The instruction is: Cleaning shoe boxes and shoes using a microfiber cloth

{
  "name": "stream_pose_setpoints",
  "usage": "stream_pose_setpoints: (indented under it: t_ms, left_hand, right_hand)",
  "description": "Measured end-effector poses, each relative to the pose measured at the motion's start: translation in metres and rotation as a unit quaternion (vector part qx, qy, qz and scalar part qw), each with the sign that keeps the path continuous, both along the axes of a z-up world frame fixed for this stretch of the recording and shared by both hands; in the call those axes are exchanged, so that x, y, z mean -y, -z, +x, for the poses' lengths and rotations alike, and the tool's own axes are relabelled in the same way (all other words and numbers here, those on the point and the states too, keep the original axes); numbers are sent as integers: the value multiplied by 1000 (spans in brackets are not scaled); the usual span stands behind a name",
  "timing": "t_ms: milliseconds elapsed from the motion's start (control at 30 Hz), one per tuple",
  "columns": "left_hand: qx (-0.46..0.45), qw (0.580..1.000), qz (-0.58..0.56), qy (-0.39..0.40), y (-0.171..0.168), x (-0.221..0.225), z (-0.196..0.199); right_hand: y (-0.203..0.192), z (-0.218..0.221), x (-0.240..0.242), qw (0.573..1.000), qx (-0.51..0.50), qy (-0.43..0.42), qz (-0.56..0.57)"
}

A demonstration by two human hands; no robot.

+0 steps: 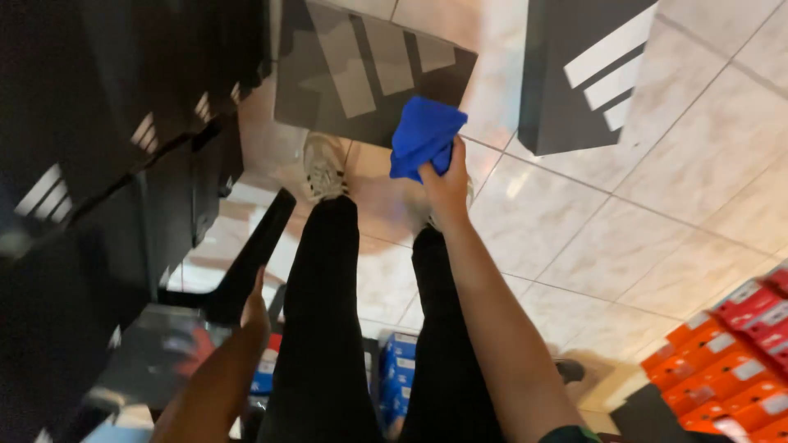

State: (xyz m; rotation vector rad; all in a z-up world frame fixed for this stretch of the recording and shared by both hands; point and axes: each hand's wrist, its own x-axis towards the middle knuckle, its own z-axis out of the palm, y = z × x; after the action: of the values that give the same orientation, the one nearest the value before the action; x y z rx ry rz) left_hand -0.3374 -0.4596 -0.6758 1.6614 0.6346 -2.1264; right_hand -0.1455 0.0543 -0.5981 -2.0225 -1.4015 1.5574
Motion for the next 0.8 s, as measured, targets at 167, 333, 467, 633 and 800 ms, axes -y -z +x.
stream_pose_setpoints:
  t_ms: [167,333,467,633,800]
  left_hand:
    - [43,997,-19,-67,-7,4,-10]
    - [81,984,14,-160,14,-40,-19]
    - [95,964,9,-249,-22,-32,-19]
    - [126,928,19,-351,-37,-33,-11]
    - [150,875,43,-459,-33,-21,1]
  right_hand:
    - [77,5,2,997,-1,-17,75]
    - [101,6,-5,984,2,-45,170]
    - [92,-3,-5,963,-5,-108,245]
    - [104,3,-9,943,-29,-116,311]
    - [102,2,-11,940,-49,-119,317]
